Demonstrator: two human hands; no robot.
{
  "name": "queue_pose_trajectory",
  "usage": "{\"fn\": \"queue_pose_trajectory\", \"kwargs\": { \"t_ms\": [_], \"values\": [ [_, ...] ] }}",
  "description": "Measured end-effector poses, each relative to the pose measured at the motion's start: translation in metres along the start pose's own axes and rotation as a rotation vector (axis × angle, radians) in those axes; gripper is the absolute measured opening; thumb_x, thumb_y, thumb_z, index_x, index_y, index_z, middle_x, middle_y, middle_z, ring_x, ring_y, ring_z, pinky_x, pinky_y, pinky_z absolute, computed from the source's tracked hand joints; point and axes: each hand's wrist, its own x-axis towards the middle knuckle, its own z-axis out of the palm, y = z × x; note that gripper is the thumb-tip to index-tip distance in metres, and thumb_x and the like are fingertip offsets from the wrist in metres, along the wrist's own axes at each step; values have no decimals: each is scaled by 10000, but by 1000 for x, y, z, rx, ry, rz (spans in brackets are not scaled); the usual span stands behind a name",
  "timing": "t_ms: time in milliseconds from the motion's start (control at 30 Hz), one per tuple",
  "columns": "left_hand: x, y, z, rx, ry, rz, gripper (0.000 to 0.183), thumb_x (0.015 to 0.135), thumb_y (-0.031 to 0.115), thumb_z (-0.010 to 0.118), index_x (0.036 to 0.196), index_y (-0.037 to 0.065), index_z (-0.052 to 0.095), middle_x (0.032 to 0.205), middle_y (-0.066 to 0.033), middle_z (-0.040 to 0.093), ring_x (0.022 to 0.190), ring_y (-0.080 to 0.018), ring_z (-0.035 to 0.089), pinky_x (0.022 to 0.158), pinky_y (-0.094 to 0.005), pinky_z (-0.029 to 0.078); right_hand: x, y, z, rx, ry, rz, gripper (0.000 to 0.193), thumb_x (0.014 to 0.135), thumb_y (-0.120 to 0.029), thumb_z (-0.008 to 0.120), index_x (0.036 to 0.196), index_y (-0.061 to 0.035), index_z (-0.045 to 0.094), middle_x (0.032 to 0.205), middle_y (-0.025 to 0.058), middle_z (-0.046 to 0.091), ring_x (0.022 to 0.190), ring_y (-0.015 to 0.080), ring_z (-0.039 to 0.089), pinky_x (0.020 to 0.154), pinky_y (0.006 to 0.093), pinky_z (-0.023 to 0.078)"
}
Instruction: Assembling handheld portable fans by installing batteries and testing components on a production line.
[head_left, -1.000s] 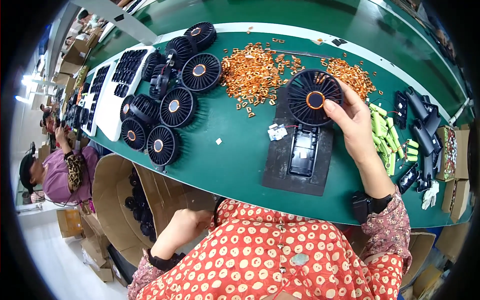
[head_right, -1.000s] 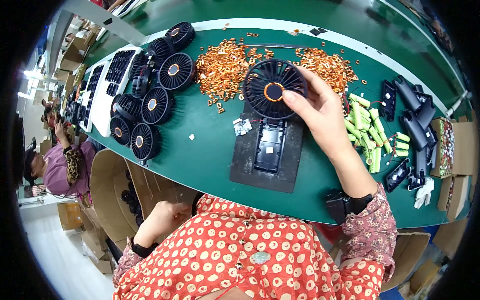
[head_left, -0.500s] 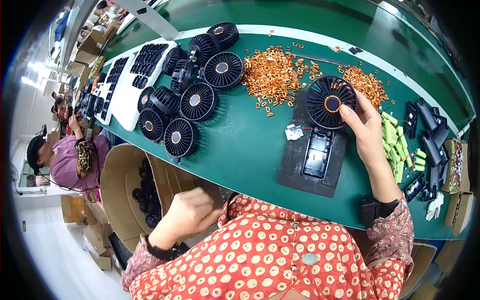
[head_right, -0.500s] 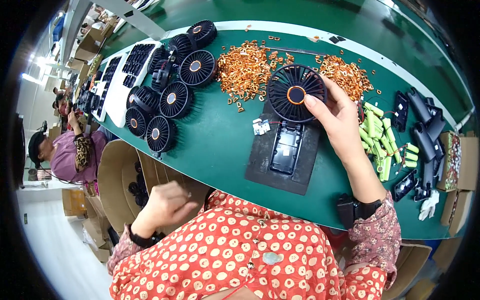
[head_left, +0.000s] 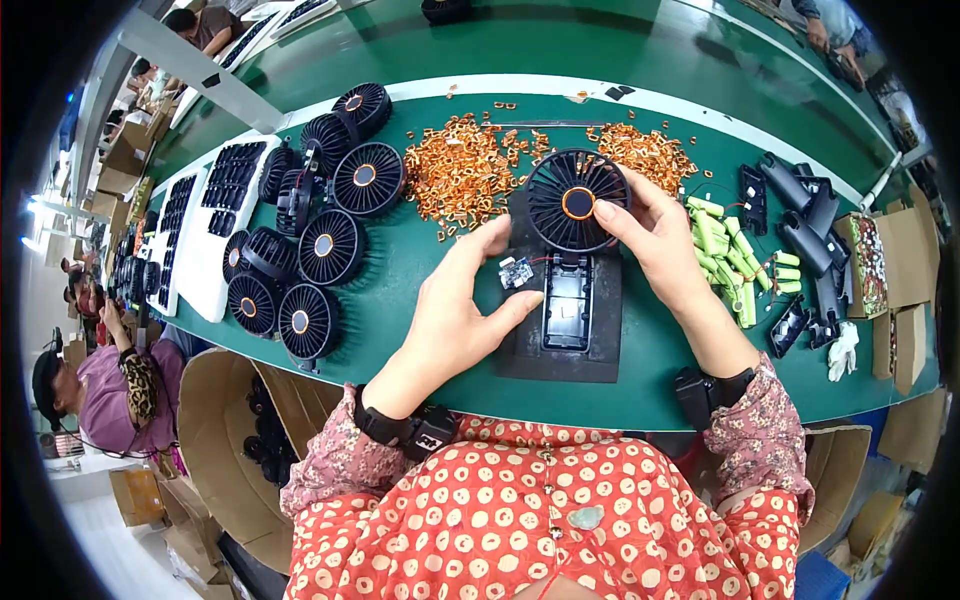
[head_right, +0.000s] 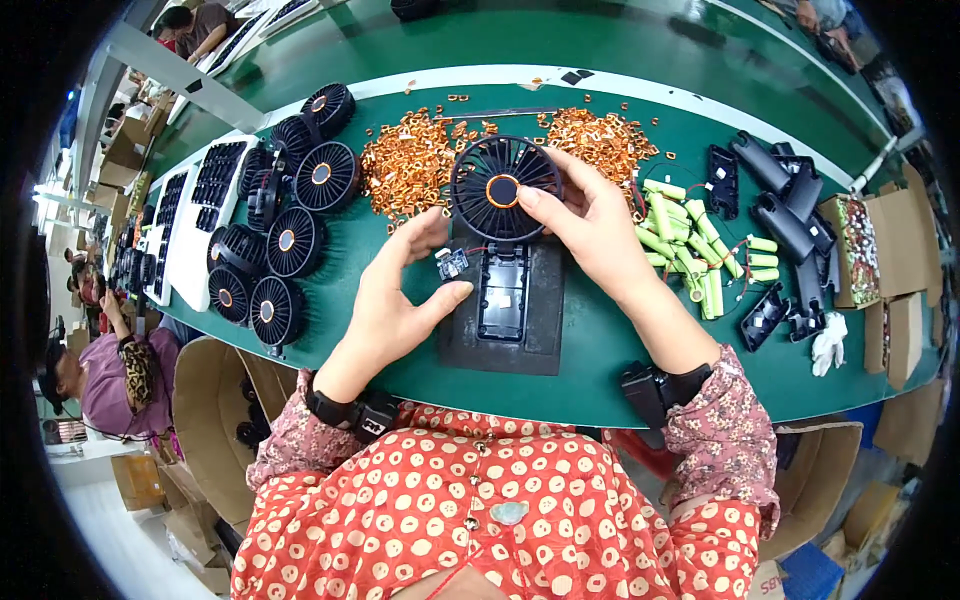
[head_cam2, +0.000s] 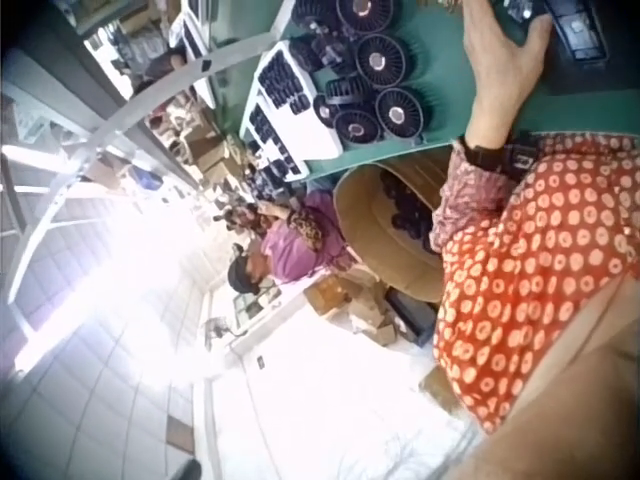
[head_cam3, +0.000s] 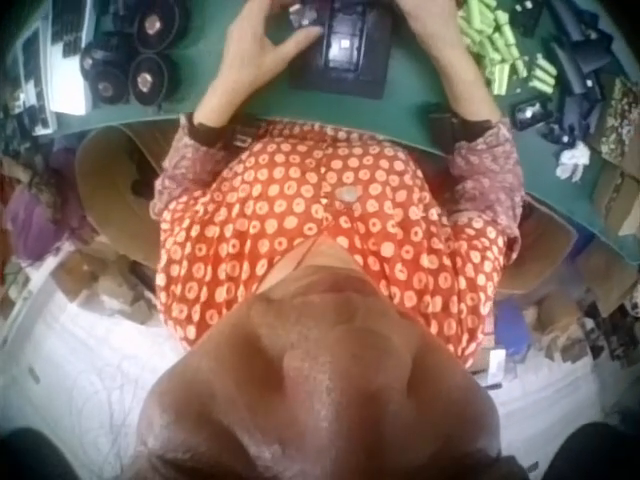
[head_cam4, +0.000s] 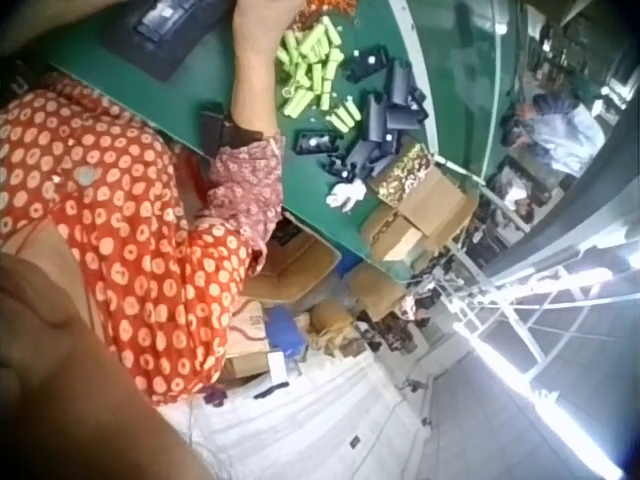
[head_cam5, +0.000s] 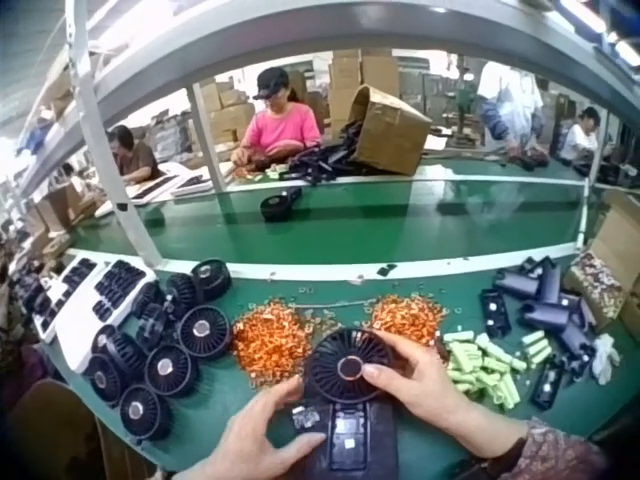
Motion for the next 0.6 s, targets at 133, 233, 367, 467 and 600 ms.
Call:
{"fn": "queue_pose_trajectory", "kwargs": {
  "t_ms": [133,233,367,467,600],
  "values": [
    [5,-10,11,115,76,91,509,778,73,763,1249,30,572,1071,-124,680,984,-271,655,867,-368,514,2,-1,0,-3,17,84,526,895,-211,718,1333,9,527,1074,32,659,907,68,604,719,222,497],
    [11,-3,13,171,89,161,427,765,36,747,1172,39,620,1026,-118,670,931,-275,659,774,-351,531,0,-2,-5,-20,-2,81,593,890,-217,723,1370,38,487,1064,48,660,881,81,607,733,231,502],
    [15,14,9,422,163,432,418,713,-60,721,1116,14,638,938,-135,640,797,-276,645,688,-332,525,5,9,-7,-133,-44,6,550,879,-270,711,1321,11,546,1019,66,676,831,95,603,742,265,502],
    [8,18,18,347,94,438,391,705,-74,677,1077,44,676,957,-111,628,790,-260,632,663,-343,525,6,-2,3,-404,0,-108,510,861,-321,699,1251,-10,589,956,126,670,784,194,619,735,310,508],
    [13,24,26,339,-108,540,373,705,46,757,1068,46,669,1070,-110,621,811,-265,596,688,-341,509,-1,1,3,-852,141,-220,470,910,-314,643,1275,-27,571,1076,150,592,972,282,613,863,371,488]
  ]
}}
